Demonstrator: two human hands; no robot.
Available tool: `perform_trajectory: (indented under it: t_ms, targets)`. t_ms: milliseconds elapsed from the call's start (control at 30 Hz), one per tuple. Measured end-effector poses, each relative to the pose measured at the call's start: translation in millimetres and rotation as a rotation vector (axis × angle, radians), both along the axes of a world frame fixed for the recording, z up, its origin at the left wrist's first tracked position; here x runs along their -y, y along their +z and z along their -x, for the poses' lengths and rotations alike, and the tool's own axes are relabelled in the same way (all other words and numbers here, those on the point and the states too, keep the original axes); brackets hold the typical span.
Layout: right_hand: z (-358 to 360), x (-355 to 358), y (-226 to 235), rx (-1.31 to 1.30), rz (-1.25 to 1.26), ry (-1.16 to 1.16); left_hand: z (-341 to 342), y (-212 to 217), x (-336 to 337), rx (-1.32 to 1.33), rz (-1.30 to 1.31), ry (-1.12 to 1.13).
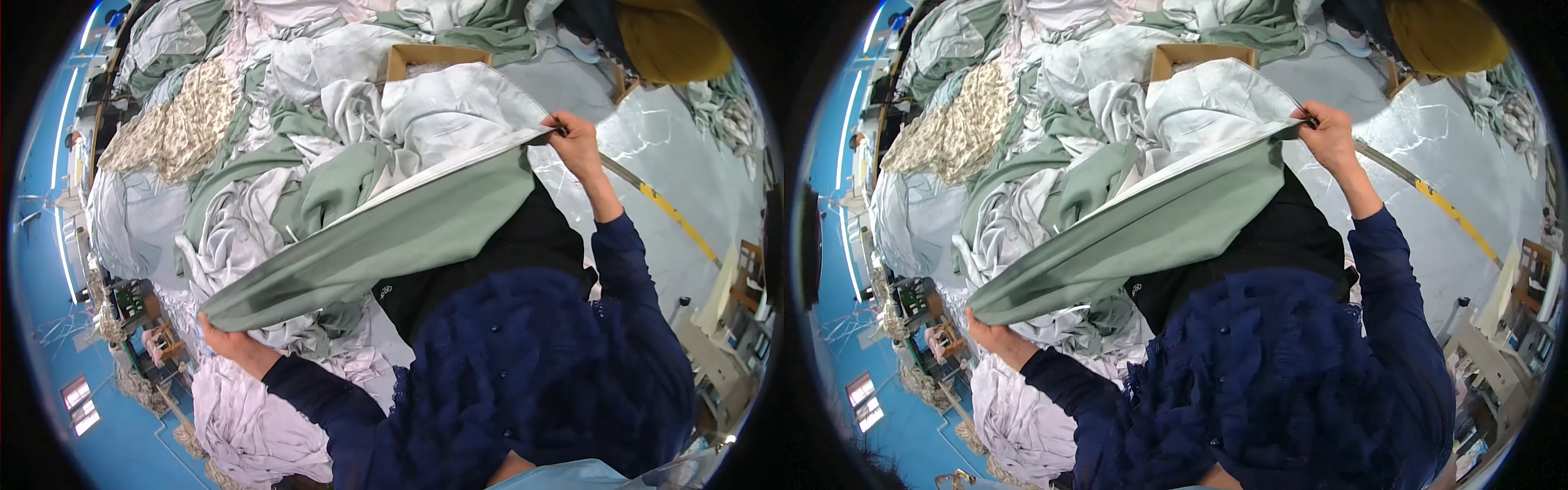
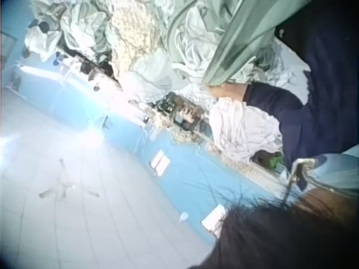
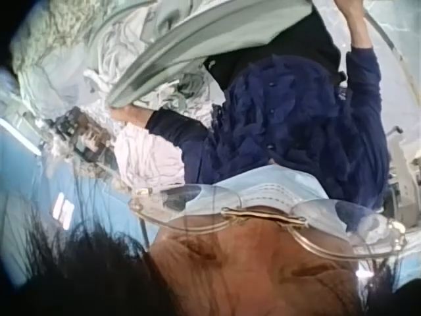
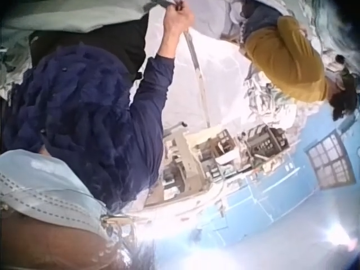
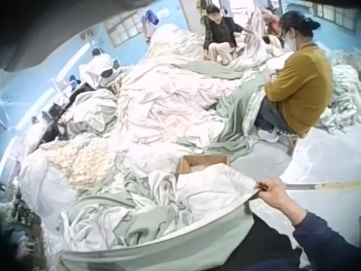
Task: Trimming threads and inspecting pillow components in a factory setting.
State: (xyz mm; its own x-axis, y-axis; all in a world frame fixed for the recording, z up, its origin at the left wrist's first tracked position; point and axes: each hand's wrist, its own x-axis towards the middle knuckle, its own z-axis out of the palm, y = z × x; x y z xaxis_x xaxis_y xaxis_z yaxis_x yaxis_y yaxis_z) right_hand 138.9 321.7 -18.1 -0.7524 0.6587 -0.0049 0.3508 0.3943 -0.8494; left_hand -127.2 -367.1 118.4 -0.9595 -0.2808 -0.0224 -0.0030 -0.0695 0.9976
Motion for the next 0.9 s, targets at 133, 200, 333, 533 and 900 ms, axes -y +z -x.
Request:
perform_trajectory:
  t_ms: [133, 200, 333, 533, 900]
  targets:
    - [9.5, 0.0, -3.4, -0.128, -0.069, -0.039, 16.9, 20.2, 59.4, 0.044, -0.137, 0.188]
    - [13.6, 1.6, -6.5, -0.154, -0.079, -0.082, 19.8, 26.8, 79.2, 0.038, -0.130, 0.251]
    - [20.6, 7.9, -12.4, -0.144, -0.132, -0.072, 13.8, 29.3, 98.4, 0.026, -0.108, 0.420]
    - [33.8, 13.7, -13.1, -0.217, -0.191, -0.100, -4.0, 31.2, 118.8, -0.020, -0.009, 0.612]
    - [77.9, 12.5, -4.7, -0.354, -0.123, -0.052, -49.2, 16.5, 201.6, -0.004, 0.109, 1.004]
